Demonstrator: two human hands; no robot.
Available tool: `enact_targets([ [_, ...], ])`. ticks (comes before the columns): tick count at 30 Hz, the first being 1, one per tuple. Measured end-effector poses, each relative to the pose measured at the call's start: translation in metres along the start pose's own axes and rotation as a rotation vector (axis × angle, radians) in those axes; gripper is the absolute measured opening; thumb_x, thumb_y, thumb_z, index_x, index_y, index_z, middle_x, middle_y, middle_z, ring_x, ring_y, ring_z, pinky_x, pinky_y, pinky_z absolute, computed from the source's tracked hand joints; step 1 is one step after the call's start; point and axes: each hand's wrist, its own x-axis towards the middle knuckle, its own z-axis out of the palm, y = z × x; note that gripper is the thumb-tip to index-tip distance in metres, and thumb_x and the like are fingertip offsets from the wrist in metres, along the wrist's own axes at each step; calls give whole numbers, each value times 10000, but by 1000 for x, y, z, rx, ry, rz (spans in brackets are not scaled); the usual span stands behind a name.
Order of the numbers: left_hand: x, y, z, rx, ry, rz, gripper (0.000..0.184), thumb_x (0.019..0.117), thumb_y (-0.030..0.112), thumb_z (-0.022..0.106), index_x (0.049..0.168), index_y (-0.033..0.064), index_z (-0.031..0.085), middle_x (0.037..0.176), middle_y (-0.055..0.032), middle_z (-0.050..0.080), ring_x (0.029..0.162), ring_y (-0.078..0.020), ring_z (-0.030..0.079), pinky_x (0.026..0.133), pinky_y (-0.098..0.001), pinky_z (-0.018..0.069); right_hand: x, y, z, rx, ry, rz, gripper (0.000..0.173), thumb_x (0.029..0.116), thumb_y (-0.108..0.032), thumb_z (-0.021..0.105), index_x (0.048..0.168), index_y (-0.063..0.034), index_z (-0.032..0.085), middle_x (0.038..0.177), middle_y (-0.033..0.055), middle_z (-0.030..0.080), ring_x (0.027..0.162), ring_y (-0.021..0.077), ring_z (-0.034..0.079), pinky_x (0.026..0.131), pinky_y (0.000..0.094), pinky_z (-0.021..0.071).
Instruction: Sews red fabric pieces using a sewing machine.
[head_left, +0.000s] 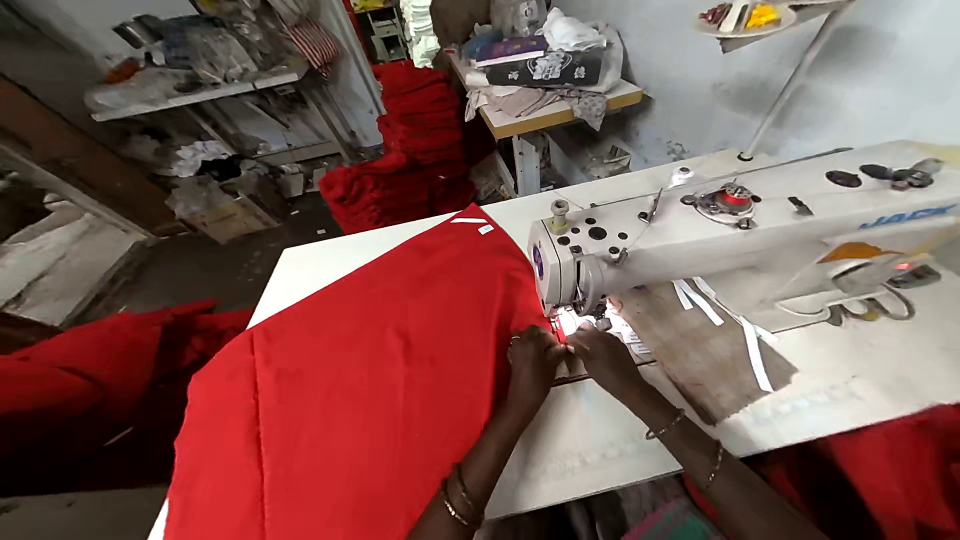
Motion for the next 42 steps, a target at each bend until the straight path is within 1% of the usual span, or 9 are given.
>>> enact_targets([
  [3,9,4,-4,15,-39,-68,225,978,133,657,1032,-73,729,1192,-246,655,1189,-403,584,1047,-569,418,7,-1,-1,95,34,92,185,999,-51,601,1036,76,729,1026,253,699,997,400,668,934,538,496],
  [6,15,17,-11,43,-74,-186,217,965,139,678,1034,-62,719,1193,-233,641,1183,-379,585,1031,-550,431,0,17,22,91,296,-147,137,927,37,638,968,76,764,919,243,728,877,401,720,838,540,565],
  [10,-2,-1,11,147,120,74,201,924,-62,579,1022,-49,755,1109,-232,703,1080,-430,651,967,-601,478,-6,22,34,-55,389,-350,126,880,92,633,909,81,755,840,220,697,806,376,720,740,471,601],
  [17,14,7,-12,353,-92,23,301,1002,101,513,1199,19,725,1336,-173,626,1304,-413,501,1039,-592,392,13,7,25,-3,281,-87,183,975,-2,591,1008,78,753,988,268,714,946,418,711,866,515,565],
  [21,40,-16,-44,373,-250,343,232,969,-10,576,1116,-6,756,1216,-227,667,1226,-450,560,1025,-611,431,16,21,39,30,451,-163,146,941,-28,653,930,59,769,870,231,717,832,385,721,799,504,583],
  [25,56,-39,-69,541,-396,644,305,974,47,605,1244,118,730,1343,-136,650,1417,-383,456,1157,-675,266,15,22,35,126,422,-94,118,922,-37,695,951,35,783,889,223,729,834,365,719,809,499,573],
  [30,3,-22,-33,484,-364,274,497,964,60,571,1457,129,569,1370,-258,574,1331,-491,466,1069,-681,331,15,21,31,174,355,-21,155,928,-102,714,983,22,789,906,210,743,845,344,729,835,489,574],
  [38,-14,7,-5,482,-196,-21,432,1063,165,430,1468,212,569,1355,-138,601,1319,-358,499,1084,-562,366,17,20,39,83,405,-88,147,943,-82,700,1012,12,790,901,209,730,835,364,716,800,508,577],
  [42,-12,9,-3,503,-208,-35,445,1071,164,407,1495,208,535,1425,-127,564,1359,-356,471,1103,-562,359,12,26,4,-3,230,-15,219,1007,-107,615,1098,50,737,1101,231,723,1061,380,698,969,510,537],
])
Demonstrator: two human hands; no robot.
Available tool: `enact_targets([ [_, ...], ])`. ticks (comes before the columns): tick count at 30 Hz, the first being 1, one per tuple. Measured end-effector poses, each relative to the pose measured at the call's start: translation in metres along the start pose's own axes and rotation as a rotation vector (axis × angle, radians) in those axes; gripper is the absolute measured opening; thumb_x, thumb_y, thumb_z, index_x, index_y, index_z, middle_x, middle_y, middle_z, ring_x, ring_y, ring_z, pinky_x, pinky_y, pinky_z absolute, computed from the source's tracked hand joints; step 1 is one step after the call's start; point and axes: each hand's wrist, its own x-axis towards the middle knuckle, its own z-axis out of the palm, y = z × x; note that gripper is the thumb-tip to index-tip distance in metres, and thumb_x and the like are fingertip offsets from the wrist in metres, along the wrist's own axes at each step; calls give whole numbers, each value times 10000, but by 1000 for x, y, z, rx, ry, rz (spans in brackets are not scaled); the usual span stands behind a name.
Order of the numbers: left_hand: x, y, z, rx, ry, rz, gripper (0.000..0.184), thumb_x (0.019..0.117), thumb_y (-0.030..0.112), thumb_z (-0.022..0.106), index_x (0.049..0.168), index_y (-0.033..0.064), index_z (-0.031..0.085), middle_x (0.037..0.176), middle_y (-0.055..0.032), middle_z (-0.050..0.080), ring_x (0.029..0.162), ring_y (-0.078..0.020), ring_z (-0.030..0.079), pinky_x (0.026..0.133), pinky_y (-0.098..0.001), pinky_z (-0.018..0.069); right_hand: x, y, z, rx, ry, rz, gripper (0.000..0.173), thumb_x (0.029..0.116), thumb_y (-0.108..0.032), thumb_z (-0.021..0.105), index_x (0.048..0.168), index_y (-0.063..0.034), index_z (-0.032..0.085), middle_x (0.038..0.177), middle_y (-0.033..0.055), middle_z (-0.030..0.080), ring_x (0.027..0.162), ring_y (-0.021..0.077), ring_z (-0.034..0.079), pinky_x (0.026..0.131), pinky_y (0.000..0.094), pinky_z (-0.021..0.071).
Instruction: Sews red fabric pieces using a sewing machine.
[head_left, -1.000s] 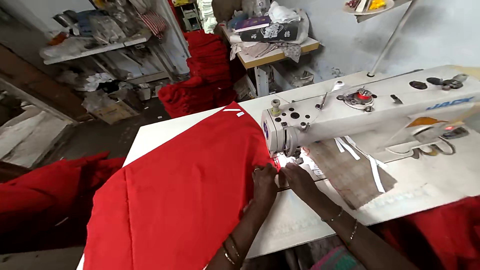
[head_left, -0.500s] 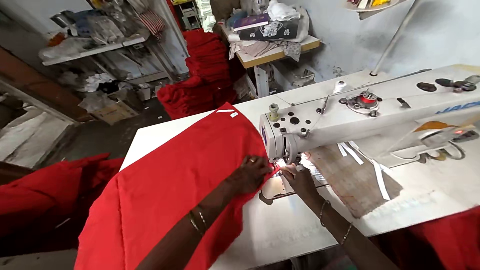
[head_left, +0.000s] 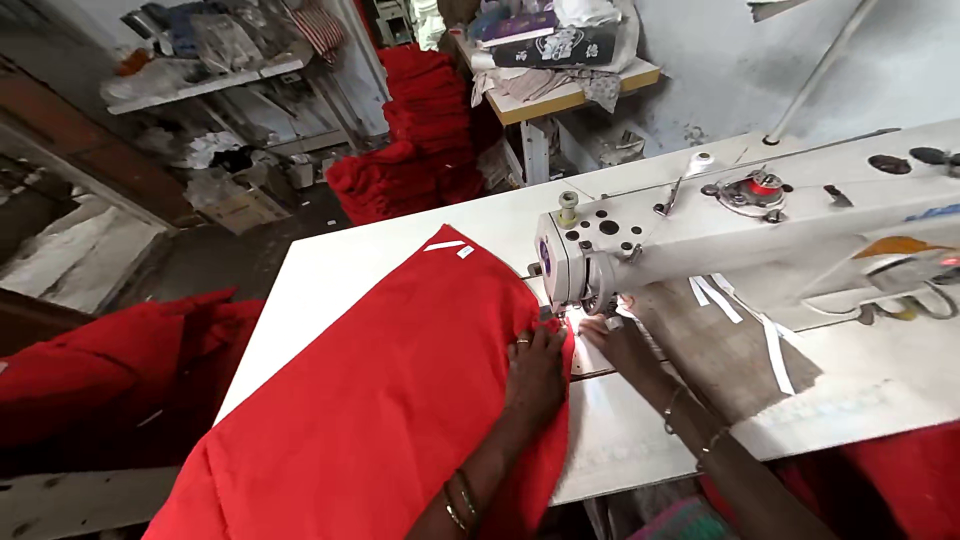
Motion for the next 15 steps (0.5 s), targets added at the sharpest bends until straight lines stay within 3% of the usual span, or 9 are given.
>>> enact_targets([
  [1,0,-1,0,8,4,2,447,1073,166,402,1498,210,533,1435,-121,563,1369,-354,470,1116,-559,359,-4,3,-25,-15,-2,57,263,1029,-87,556,1184,60,710,1228,233,691,1188,373,644,1057,485,479],
  [2,-1,-1,1,8,18,10,445,1073,162,404,1495,208,539,1428,-120,572,1364,-354,479,1118,-557,363,-13,13,-48,-25,147,80,264,1025,-62,555,1191,71,712,1265,240,682,1228,380,627,1082,481,465],
  [4,-1,-2,3,6,39,20,450,1071,144,413,1498,210,538,1413,-113,588,1346,-346,495,1113,-544,370,-36,60,-92,-126,511,55,299,1032,-61,536,1237,115,663,1323,314,626,1271,477,585,1090,574,454],
  [5,-1,-2,4,11,38,14,456,1071,136,413,1506,211,529,1413,-109,588,1341,-340,499,1105,-539,375,-48,89,-112,-188,587,90,348,1060,-98,494,1278,142,622,1373,349,577,1309,526,538,1101,631,419],
  [7,-1,0,5,23,40,0,460,1070,125,417,1510,208,522,1411,-101,590,1333,-334,506,1089,-531,391,-70,133,-130,-229,575,210,410,1099,-161,432,1318,148,588,1420,360,533,1357,564,468,1118,705,334],
  [9,0,4,3,31,44,-11,453,1074,141,405,1506,208,527,1430,-88,582,1349,-325,498,1103,-524,385,-78,157,-124,-215,526,230,371,1083,-129,463,1269,142,635,1391,345,570,1332,553,506,1118,730,308],
  [12,-4,5,9,-8,108,-3,453,1055,158,395,1466,212,578,1399,-93,610,1334,-328,514,1096,-526,387,-84,162,-120,-189,552,206,363,1073,-119,474,1257,144,646,1375,340,587,1302,549,541,1106,731,317],
  [15,-7,5,8,-16,119,4,443,1072,153,390,1476,189,566,1411,-117,601,1344,-350,507,1098,-538,389,-93,104,-111,40,617,236,346,1058,-56,457,1300,135,615,1349,342,599,1282,503,567,1097,637,400],
])
